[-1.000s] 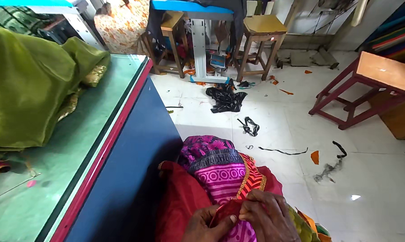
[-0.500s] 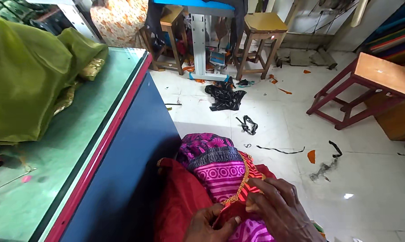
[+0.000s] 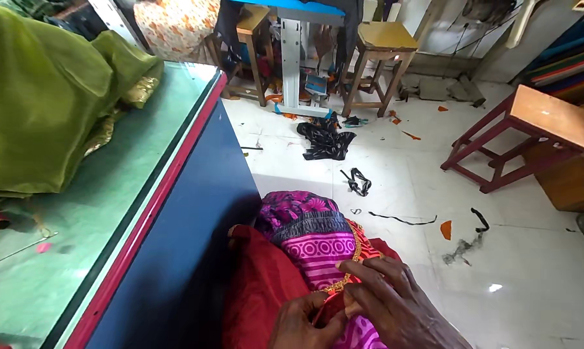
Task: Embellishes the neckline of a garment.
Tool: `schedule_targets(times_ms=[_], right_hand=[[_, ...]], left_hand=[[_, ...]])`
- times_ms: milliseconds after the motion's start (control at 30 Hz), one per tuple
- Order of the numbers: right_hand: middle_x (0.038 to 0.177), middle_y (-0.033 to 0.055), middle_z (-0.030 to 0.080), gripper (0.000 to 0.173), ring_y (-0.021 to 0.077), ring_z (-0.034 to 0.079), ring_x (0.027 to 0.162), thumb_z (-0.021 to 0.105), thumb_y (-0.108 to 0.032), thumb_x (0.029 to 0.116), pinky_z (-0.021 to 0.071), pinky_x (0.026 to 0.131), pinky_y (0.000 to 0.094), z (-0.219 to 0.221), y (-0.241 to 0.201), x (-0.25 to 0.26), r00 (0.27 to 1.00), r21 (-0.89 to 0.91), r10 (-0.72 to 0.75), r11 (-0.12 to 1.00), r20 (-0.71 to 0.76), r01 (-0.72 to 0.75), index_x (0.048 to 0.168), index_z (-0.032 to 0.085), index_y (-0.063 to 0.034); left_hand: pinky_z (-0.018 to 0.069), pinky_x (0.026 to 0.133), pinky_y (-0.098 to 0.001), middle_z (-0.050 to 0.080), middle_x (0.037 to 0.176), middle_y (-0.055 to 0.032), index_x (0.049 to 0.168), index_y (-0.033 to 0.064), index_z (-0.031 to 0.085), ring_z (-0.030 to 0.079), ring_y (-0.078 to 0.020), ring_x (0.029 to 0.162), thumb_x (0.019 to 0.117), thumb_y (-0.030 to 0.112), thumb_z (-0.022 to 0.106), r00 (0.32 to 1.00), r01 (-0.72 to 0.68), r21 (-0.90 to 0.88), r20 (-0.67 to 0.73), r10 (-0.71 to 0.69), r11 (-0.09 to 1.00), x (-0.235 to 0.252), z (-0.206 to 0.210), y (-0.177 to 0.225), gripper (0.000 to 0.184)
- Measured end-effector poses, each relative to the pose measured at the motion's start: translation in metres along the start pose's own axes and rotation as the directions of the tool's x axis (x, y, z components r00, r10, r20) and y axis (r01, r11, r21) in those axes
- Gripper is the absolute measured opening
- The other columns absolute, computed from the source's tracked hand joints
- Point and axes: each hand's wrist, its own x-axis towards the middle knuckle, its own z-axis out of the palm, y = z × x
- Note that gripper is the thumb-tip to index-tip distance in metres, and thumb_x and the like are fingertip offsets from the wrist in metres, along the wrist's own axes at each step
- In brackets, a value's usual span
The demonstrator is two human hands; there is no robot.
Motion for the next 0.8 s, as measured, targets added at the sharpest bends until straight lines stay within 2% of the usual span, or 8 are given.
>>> schedule_targets(times_ms=[167, 300, 400, 567, 667, 800], right_hand=[[0.125, 0.0026, 0.063, 0.015, 0.0202, 0.058, 0.112, 0.047, -0.026, 0.1081, 0.0435, 0.098, 0.03, -0.012, -0.004, -0.006, 0.996, 0.064, 0.07, 0.995, 0.051, -0.073, 0.103, 0.058, -0.0173], [0.125, 0.0053, 0.065, 0.017, 0.0219, 0.057, 0.115, 0.051, -0.026, 0.1069, 0.0419, 0.102, 0.0302, -0.028, -0.013, -0.017, 0.971, 0.109, 0.187, 0.973, 0.151, -0.204, 0.101, 0.061, -0.0149], [0.123, 0.0078, 0.068, 0.016, 0.0252, 0.061, 0.112, 0.055, -0.023, 0.1051, 0.0449, 0.1, 0.0324, -0.035, -0.019, -0.026, 0.946, 0.105, 0.236, 0.959, 0.222, -0.264, 0.099, 0.065, -0.0119], [0.113, 0.0133, 0.071, 0.016, 0.0311, 0.066, 0.105, 0.058, -0.016, 0.102, 0.0519, 0.092, 0.0386, -0.032, -0.027, -0.038, 0.911, 0.15, 0.279, 0.93, 0.304, -0.335, 0.095, 0.069, -0.0058], [0.115, 0.0145, 0.071, 0.018, 0.0303, 0.067, 0.105, 0.057, -0.017, 0.1027, 0.053, 0.091, 0.0382, -0.029, -0.03, -0.041, 0.913, 0.225, 0.288, 0.907, 0.289, -0.357, 0.094, 0.068, -0.006], [0.117, 0.0094, 0.07, 0.02, 0.0221, 0.065, 0.109, 0.051, -0.024, 0.1069, 0.049, 0.095, 0.0295, -0.019, -0.035, -0.044, 0.938, 0.329, 0.29, 0.882, 0.187, -0.338, 0.096, 0.061, -0.011]], left_hand=[[0.0482, 0.064, -0.021, 0.063, 0.071, 0.0109, 0.084, 0.0106, 0.073, 0.058, 0.0044, 0.067, 0.0896, 0.029, 0.07, 0.999, 0.036, -0.044, 0.024, -0.034, 0.998, 0.003, -0.003, 0.001, 0.02], [0.0522, 0.068, -0.019, 0.066, 0.075, 0.0129, 0.088, 0.0124, 0.073, 0.062, 0.0058, 0.07, 0.0904, 0.023, 0.069, 0.994, 0.101, -0.156, 0.049, -0.094, 0.983, 0.006, -0.007, 0.003, 0.012], [0.0535, 0.068, -0.0181, 0.067, 0.076, 0.0135, 0.09, 0.0127, 0.073, 0.063, 0.0058, 0.07, 0.0909, 0.019, 0.068, 0.991, 0.127, -0.223, 0.057, -0.117, 0.967, 0.007, -0.008, 0.006, 0.008], [0.0537, 0.067, -0.0185, 0.066, 0.074, 0.0134, 0.086, 0.0144, 0.071, 0.063, 0.0046, 0.069, 0.0914, 0.019, 0.068, 0.989, 0.146, -0.235, 0.057, -0.136, 0.961, 0.01, -0.009, 0.007, 0.008], [0.0547, 0.068, -0.0185, 0.067, 0.074, 0.0131, 0.087, 0.0145, 0.071, 0.064, 0.0042, 0.069, 0.0921, 0.018, 0.067, 0.987, 0.16, -0.258, 0.062, -0.148, 0.953, 0.011, -0.01, 0.008, 0.007], [0.0555, 0.067, -0.0188, 0.068, 0.074, 0.0127, 0.088, 0.0141, 0.071, 0.065, 0.0031, 0.069, 0.0927, 0.014, 0.065, 0.987, 0.156, -0.312, 0.072, -0.141, 0.937, 0.011, -0.01, 0.007, 0.008]])
